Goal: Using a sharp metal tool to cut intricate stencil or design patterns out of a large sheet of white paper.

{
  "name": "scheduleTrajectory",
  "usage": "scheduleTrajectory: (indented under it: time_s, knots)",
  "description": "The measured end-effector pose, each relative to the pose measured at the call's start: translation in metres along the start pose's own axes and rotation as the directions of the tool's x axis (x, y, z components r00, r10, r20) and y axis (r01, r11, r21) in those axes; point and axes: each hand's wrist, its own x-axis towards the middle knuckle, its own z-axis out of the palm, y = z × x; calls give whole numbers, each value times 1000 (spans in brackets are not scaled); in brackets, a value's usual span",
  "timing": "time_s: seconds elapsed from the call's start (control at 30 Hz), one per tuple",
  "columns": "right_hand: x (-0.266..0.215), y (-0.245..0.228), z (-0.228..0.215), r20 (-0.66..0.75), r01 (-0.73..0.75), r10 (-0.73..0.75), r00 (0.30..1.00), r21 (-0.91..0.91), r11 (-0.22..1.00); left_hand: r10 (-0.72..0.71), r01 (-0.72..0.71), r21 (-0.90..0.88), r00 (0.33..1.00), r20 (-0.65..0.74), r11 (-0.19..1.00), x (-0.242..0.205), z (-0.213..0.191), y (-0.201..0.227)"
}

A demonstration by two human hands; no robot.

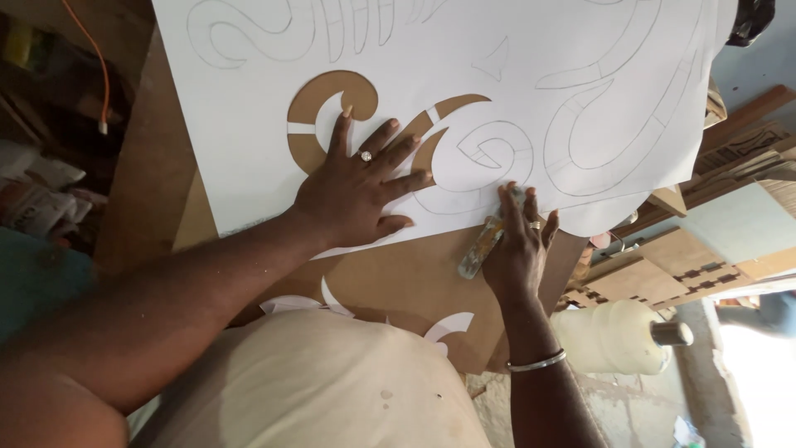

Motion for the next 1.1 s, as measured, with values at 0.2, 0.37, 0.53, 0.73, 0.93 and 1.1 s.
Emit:
scheduleTrajectory:
  time_s: [0.2,0.37,0.53,0.73,0.93,1.1]
  knots:
    - [3,-13,-8,-101,-119,168,981,376,919,-55,54,46,998,39,997,0,6,16]
    - [-9,-41,12,-104,-36,426,899,951,308,-131,131,2,991,-29,991,6,24,38]
    - [-10,-74,13,128,-259,658,742,960,106,-158,156,-61,987,-31,986,8,33,46]
    - [-2,-77,18,39,-284,707,706,930,232,-140,138,-38,988,-60,990,6,37,44]
    - [3,-81,17,3,-319,735,678,902,291,-130,126,-57,989,-74,990,4,36,43]
    - [3,-78,19,5,-315,728,686,903,291,-132,129,-44,990,-58,991,4,36,43]
